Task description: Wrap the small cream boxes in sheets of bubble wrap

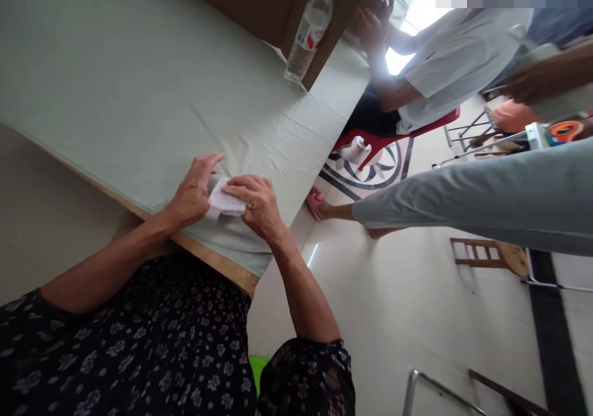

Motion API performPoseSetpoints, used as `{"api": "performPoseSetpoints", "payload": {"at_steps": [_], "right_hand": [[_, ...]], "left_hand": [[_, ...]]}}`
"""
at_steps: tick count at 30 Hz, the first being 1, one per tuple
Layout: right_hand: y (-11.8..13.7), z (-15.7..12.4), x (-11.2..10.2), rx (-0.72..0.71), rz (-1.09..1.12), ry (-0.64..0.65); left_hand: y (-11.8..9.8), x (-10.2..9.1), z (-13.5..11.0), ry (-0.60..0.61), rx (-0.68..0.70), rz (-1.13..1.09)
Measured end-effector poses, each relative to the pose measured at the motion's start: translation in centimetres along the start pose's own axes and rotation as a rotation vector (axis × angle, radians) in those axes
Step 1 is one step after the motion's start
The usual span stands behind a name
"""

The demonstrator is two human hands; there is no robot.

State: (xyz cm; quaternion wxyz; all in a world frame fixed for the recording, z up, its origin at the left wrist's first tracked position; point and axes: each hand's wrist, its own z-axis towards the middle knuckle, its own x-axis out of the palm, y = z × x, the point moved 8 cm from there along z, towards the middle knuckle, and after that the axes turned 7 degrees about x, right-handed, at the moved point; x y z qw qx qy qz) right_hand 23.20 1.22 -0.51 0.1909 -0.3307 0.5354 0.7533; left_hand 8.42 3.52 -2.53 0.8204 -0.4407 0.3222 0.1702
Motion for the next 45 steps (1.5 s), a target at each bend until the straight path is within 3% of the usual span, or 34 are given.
{"api": "performPoseSetpoints", "payload": {"at_steps": [3,6,13,19,25,30,35,40,45], "right_hand": [[0.8,-1.6,0.9,-0.082,-0.19,0.031],[0.4,-2.1,2.0,-0.111,-0.266,0.034],[-1.3,-0.8,1.8,-0.042,-0.16,-0.048],[-3.1,2.8,0.1,0.163,0.286,0.035],[-4.4,3.0,2.4,0.463,0.624,0.276],[-4.5,1.7,1.6,0.439,0.656,0.12],[-4.5,0.8,1.8,0.433,0.72,0.098],[-4.9,0.0,3.0,0.466,0.727,0.025],[-5.1,-0.9,3.3,0.451,0.52,-0.025]], "left_hand": [[-0.2,0.6,0.4,0.112,0.043,-0.09],[-0.1,0.4,0.6,0.143,0.051,-0.125],[0.5,-0.4,-0.2,0.318,0.181,-0.183],[2.0,-0.4,0.8,0.266,0.013,-0.278],[2.5,0.5,0.6,0.372,-0.251,-0.592],[2.3,-0.3,0.6,0.365,-0.304,-0.483],[2.4,-0.4,1.2,0.275,-0.286,-0.331],[3.1,0.8,0.7,0.226,-0.394,-0.671],[3.4,1.3,-0.1,0.238,-0.479,-0.854]]}}
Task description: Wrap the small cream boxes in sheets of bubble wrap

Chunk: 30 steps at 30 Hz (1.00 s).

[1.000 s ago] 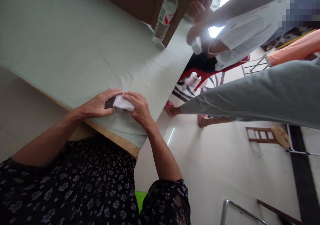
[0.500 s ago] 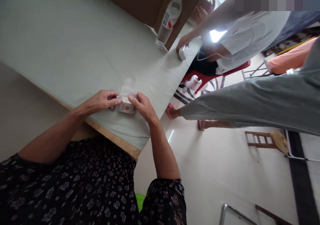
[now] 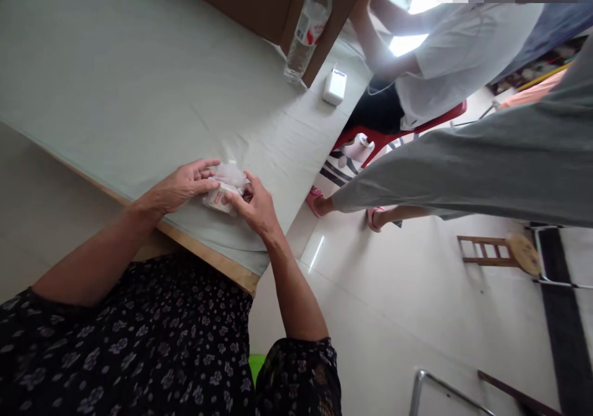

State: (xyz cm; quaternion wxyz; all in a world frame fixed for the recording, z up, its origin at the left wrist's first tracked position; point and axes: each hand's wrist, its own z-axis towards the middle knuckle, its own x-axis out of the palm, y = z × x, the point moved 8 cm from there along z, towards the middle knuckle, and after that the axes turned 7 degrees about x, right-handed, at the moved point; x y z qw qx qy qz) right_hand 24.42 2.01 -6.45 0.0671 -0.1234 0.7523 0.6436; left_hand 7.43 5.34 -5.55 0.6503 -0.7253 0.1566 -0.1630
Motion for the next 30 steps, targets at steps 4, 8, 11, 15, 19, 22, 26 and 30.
{"api": "performPoseSetpoints", "payload": {"at_steps": [4,8,11,15,19,22,26,30], "right_hand": [[0.5,0.4,-0.9,-0.06,-0.078,-0.07],[0.5,0.8,-0.5,-0.053,-0.008,-0.034],[0.4,0.6,0.2,-0.046,0.031,-0.045],[0.0,-0.2,0.9,-0.024,0.067,-0.04],[0.4,0.0,0.4,-0.028,0.079,-0.027],[0.9,1.3,-0.5,-0.033,0.114,-0.052],[1.2,3.6,0.2,-0.02,0.182,0.024],[1.7,4.6,1.0,-0.067,0.227,0.042]], "left_hand": [[-0.2,-0.1,-0.2,-0.046,0.011,-0.045],[-0.9,0.1,-0.3,-0.053,0.046,-0.004],[-1.4,0.0,-0.4,-0.055,0.065,0.025],[-1.0,0.1,-0.6,-0.015,0.004,-0.008],[-0.6,0.2,-0.7,-0.008,-0.018,-0.071],[-0.5,0.1,-0.7,-0.019,-0.018,-0.079],[-0.6,0.1,-0.8,-0.01,-0.018,-0.047],[-0.8,-0.2,-1.1,-0.025,0.028,0.028]]}}
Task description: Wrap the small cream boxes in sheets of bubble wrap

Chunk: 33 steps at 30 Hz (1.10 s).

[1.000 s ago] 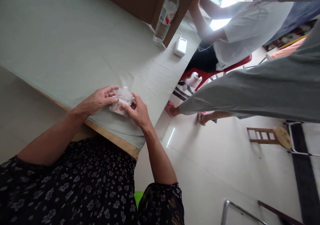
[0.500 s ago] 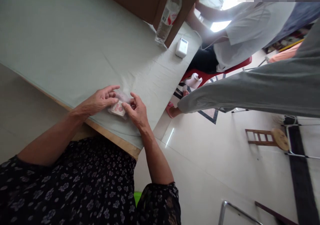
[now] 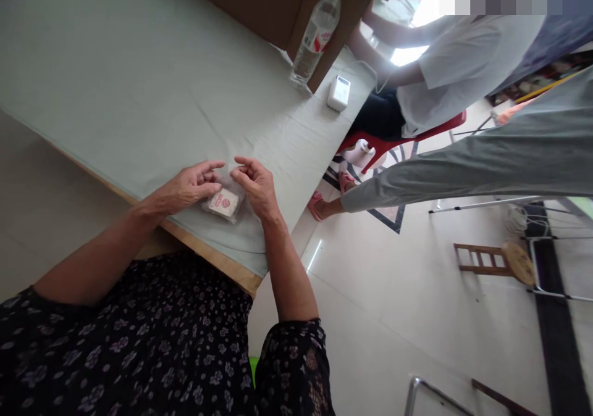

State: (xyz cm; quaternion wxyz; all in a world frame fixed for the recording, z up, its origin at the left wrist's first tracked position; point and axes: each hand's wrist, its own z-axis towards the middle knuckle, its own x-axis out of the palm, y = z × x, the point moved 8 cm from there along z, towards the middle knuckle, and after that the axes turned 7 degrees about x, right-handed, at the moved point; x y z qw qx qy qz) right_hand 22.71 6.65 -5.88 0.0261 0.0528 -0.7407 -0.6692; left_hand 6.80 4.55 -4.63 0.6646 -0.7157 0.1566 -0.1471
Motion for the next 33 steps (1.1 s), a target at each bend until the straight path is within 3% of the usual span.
{"api": "performPoseSetpoints", "payload": {"at_steps": [8,15,20,27,30,33], "right_hand": [[0.8,-0.8,0.6,-0.021,-0.058,-0.048],[2.0,-2.6,1.4,-0.132,-0.116,-0.126],[3.3,-4.5,1.7,-0.229,-0.375,-0.176],[5.0,-8.0,3.7,-0.465,-0.746,-0.069],[5.6,-9.2,3.4,-0.481,-0.692,-0.078],[5.9,-9.4,1.1,-0.424,-0.529,-0.193]], "left_hand": [[-0.1,-0.7,-0.3,-0.121,0.14,0.127],[0.0,-0.8,-0.7,-0.244,0.219,0.225],[0.0,-0.7,-0.9,-0.288,0.268,0.26],[0.0,-0.8,-1.0,-0.297,0.269,0.301],[0.1,-1.0,-1.0,-0.302,0.253,0.293],[0.3,-1.7,-1.3,-0.322,0.228,0.226]]}}
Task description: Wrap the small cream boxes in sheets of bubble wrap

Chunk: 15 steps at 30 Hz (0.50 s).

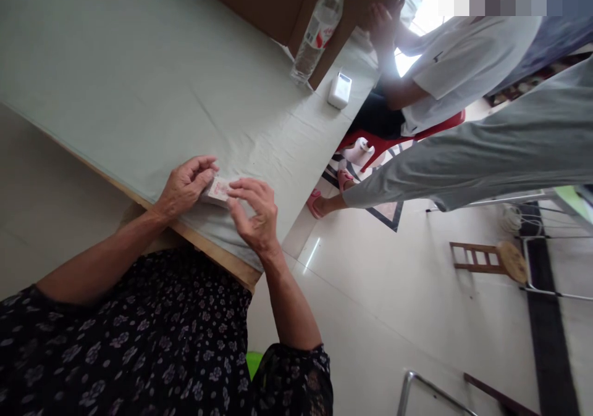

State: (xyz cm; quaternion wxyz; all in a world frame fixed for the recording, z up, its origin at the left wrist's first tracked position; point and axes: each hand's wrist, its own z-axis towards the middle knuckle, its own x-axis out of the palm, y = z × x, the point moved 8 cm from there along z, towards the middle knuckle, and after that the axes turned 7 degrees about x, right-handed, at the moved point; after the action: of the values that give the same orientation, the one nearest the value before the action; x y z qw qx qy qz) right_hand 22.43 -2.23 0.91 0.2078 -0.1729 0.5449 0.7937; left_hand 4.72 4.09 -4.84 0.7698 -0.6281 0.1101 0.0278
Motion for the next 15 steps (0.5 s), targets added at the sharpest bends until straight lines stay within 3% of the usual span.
{"api": "performPoseSetpoints", "payload": {"at_steps": [3,7,11,15], "right_hand": [[-2.3,0.4,-1.2,0.116,0.1,-0.014],[-5.4,0.3,0.9,0.209,0.096,0.224],[-6.3,0.3,3.1,0.155,0.002,0.323],[-5.8,1.1,3.8,0.107,-0.03,0.288]], "left_hand": [[0.2,-1.3,-0.3,0.005,-0.018,-0.057],[-0.5,-2.2,-0.9,0.188,0.053,0.072],[-1.1,-1.1,-1.3,0.377,0.13,0.253],[-1.2,-0.3,-0.6,0.368,0.123,0.261]]}}
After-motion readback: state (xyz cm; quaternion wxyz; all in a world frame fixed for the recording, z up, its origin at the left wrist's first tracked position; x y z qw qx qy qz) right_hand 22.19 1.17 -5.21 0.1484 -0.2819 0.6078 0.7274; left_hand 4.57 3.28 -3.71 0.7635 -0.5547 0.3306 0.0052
